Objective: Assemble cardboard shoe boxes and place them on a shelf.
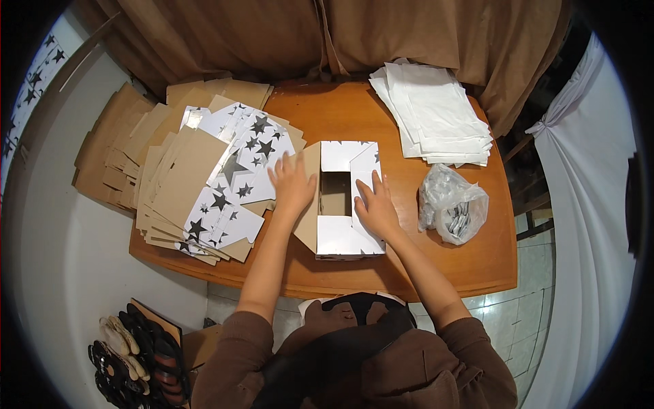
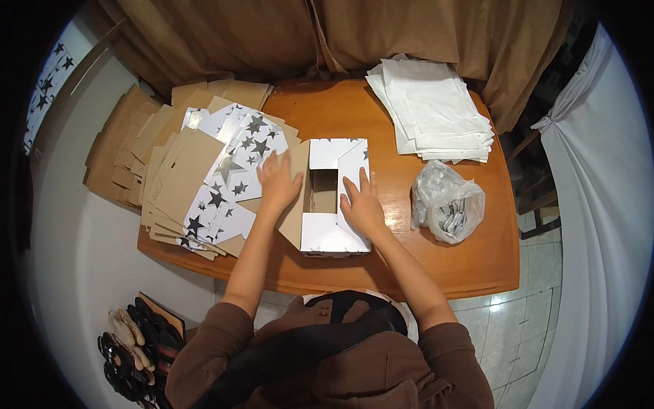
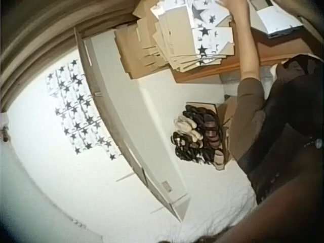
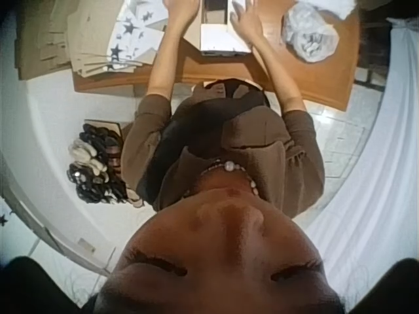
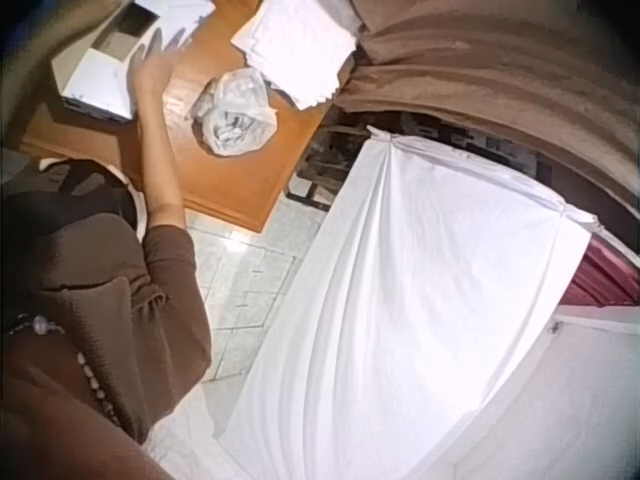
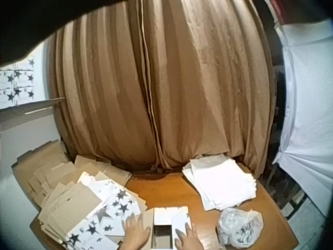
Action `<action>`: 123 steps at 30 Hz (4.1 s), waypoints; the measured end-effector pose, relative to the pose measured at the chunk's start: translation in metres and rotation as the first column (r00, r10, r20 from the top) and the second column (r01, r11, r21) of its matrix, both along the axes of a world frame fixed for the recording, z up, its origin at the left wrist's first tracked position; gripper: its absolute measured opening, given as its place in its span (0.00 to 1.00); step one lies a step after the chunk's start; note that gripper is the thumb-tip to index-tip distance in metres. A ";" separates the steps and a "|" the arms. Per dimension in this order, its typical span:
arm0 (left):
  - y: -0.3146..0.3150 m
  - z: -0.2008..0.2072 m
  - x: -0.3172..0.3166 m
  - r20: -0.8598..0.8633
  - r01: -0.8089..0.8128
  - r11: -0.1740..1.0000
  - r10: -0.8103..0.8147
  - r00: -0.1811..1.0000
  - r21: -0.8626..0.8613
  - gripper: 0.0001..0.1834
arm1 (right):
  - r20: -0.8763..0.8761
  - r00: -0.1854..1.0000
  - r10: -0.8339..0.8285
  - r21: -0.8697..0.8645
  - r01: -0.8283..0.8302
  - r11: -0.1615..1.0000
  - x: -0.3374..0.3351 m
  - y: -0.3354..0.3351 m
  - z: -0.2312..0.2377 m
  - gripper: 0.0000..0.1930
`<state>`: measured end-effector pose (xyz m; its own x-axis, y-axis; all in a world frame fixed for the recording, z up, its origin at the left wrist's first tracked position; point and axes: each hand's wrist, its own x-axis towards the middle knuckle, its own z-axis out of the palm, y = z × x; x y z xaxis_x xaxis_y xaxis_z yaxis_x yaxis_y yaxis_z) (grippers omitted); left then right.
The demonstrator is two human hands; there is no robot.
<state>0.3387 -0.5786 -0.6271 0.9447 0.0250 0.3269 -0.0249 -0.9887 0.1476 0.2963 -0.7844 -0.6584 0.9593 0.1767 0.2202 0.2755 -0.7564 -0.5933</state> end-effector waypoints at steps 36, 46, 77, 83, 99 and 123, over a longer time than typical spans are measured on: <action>-0.050 -0.037 -0.048 -0.235 0.059 0.998 -0.065 0.970 -0.032 0.27 | -0.152 0.981 -0.122 0.078 0.135 0.988 -0.003 -0.001 -0.003 0.24; -0.034 -0.028 -0.039 -0.171 -0.041 0.624 -0.150 0.974 -0.781 0.37 | -0.236 0.971 0.049 0.461 0.067 0.885 0.004 -0.001 -0.025 0.33; -0.011 0.036 0.076 0.034 -0.052 -0.278 -0.296 0.955 -0.959 0.31 | 0.031 0.979 0.201 0.981 -0.068 0.182 0.093 -0.041 0.035 0.22; -0.029 0.039 0.074 0.049 -0.046 -0.255 -0.354 0.934 -0.966 0.42 | -0.036 0.984 0.175 0.999 0.030 0.040 0.093 -0.043 0.048 0.17; -0.038 -0.025 0.018 0.406 0.558 0.272 -0.455 0.793 -0.784 0.51 | 0.015 0.997 0.077 0.775 -0.060 0.629 0.042 -0.084 -0.052 0.20; -0.054 -0.060 -0.048 0.232 0.651 0.759 -0.628 0.743 -0.029 0.25 | 0.301 0.952 0.050 0.324 -0.151 0.934 -0.008 -0.083 -0.009 0.32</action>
